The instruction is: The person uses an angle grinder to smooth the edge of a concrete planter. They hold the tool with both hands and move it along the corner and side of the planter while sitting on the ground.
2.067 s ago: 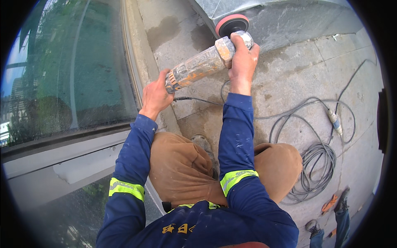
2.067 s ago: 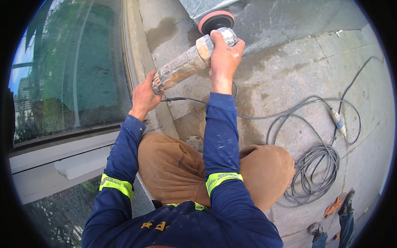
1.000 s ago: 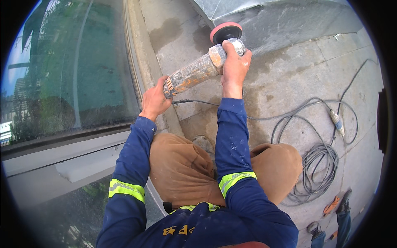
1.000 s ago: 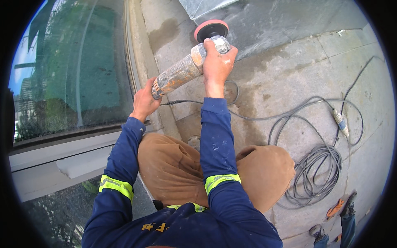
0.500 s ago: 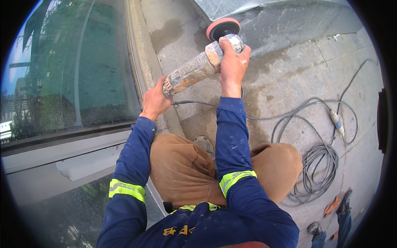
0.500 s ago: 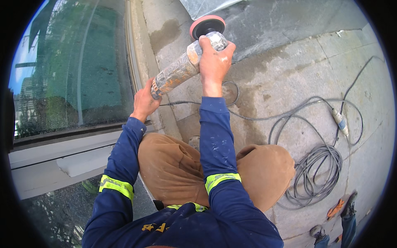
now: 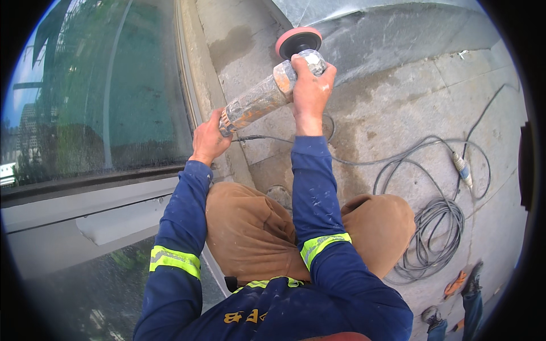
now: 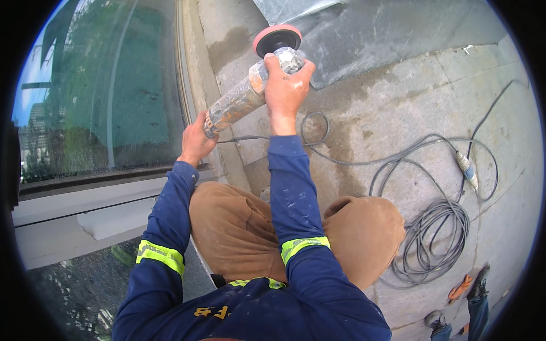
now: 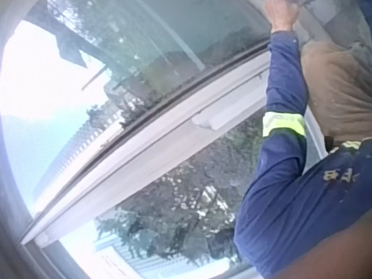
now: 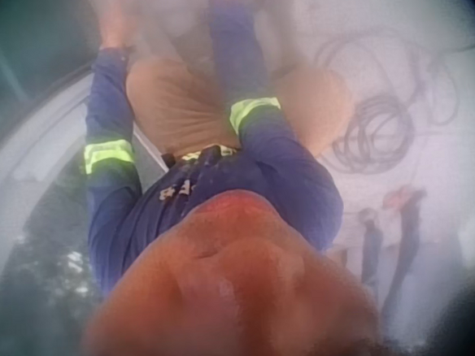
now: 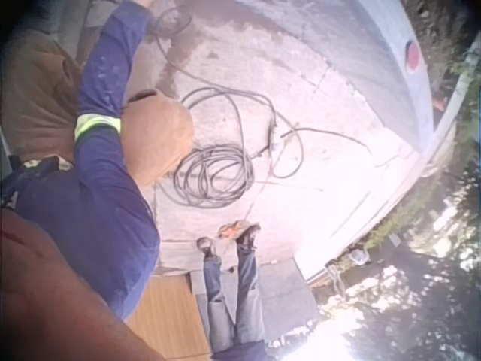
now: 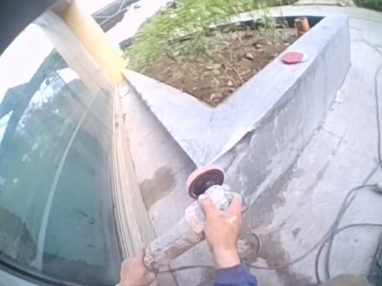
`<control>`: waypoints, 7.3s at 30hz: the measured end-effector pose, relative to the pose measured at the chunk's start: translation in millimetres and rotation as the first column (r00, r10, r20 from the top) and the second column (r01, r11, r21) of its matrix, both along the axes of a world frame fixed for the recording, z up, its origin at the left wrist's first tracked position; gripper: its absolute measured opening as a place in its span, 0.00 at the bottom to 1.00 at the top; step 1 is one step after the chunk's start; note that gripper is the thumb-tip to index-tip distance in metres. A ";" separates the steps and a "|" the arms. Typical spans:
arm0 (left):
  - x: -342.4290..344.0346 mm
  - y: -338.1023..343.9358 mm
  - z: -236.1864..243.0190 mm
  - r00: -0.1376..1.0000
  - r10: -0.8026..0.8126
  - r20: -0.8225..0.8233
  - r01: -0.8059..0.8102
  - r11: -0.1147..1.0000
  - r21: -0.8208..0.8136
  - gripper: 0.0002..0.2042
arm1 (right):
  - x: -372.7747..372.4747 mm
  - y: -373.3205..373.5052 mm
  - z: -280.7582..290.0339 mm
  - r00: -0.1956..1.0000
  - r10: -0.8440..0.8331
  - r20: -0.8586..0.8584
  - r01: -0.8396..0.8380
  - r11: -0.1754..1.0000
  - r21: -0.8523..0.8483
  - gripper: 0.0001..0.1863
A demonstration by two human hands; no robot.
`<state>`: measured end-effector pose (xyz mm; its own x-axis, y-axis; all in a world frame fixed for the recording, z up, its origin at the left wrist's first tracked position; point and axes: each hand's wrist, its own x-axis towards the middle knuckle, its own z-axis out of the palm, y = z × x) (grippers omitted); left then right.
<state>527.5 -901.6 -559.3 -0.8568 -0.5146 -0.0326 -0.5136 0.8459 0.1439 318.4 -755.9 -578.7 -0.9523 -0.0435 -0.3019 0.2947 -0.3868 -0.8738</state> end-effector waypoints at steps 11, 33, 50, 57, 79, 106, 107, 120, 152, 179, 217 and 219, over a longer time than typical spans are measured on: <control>-1.7 1.6 -0.6 0.999 0.012 0.044 -0.014 0.999 0.040 0.31 | 0.1 -1.5 -13.9 1.000 -0.009 0.025 0.009 1.000 -0.002 0.34; -2.9 6.8 -5.5 0.999 -0.025 0.029 0.025 1.000 0.002 0.32 | -7.7 3.7 -19.7 0.998 -0.007 0.055 0.009 0.999 -0.051 0.36; 1.6 25.1 -7.2 0.998 0.047 0.035 -0.049 0.998 0.045 0.32 | -11.6 8.8 -10.2 0.999 0.054 -0.003 -0.054 0.998 0.013 0.35; 1.4 26.4 -8.7 1.000 0.002 -0.005 -0.002 1.000 0.020 0.32 | -14.5 10.5 -10.9 0.999 0.040 -0.008 -0.040 0.999 0.012 0.36; 3.3 24.4 -7.2 1.000 0.006 0.000 -0.006 1.000 0.008 0.31 | -11.8 5.2 -11.2 0.998 0.051 -0.024 -0.049 0.995 0.082 0.37; 8.4 28.4 -6.9 1.000 0.007 0.029 -0.007 1.000 0.002 0.32 | -8.5 10.2 -9.8 0.998 0.050 0.047 -0.050 0.999 -0.013 0.37; 9.2 25.8 -6.7 1.000 -0.001 0.012 0.001 1.000 -0.007 0.32 | -10.4 9.8 -7.6 0.998 0.046 0.031 -0.046 0.999 -0.006 0.37; -10.7 54.9 6.5 0.977 -0.154 0.151 0.153 0.988 0.016 0.37 | -9.7 66.5 -66.7 0.957 -0.069 0.281 0.165 0.927 -0.337 0.27; 33.8 57.8 18.0 0.935 -0.100 0.341 0.065 0.992 0.112 0.39 | -16.0 -65.3 17.6 0.940 0.084 -0.331 0.057 0.917 0.395 0.48; 9.6 69.5 21.8 0.991 -0.131 -0.013 0.131 0.990 0.046 0.34 | 69.0 28.7 -20.1 0.931 -0.338 0.138 0.360 0.910 -0.204 0.52; -6.5 46.0 15.8 1.000 -0.010 -0.011 0.011 0.993 0.117 0.32 | 24.5 1.5 -12.8 0.967 -0.256 -0.002 0.239 0.903 -0.357 0.40; -10.5 45.4 18.6 0.999 -0.030 -0.035 0.033 0.995 0.091 0.31 | 21.2 2.1 -7.9 0.964 -0.266 -0.006 0.247 0.901 -0.355 0.40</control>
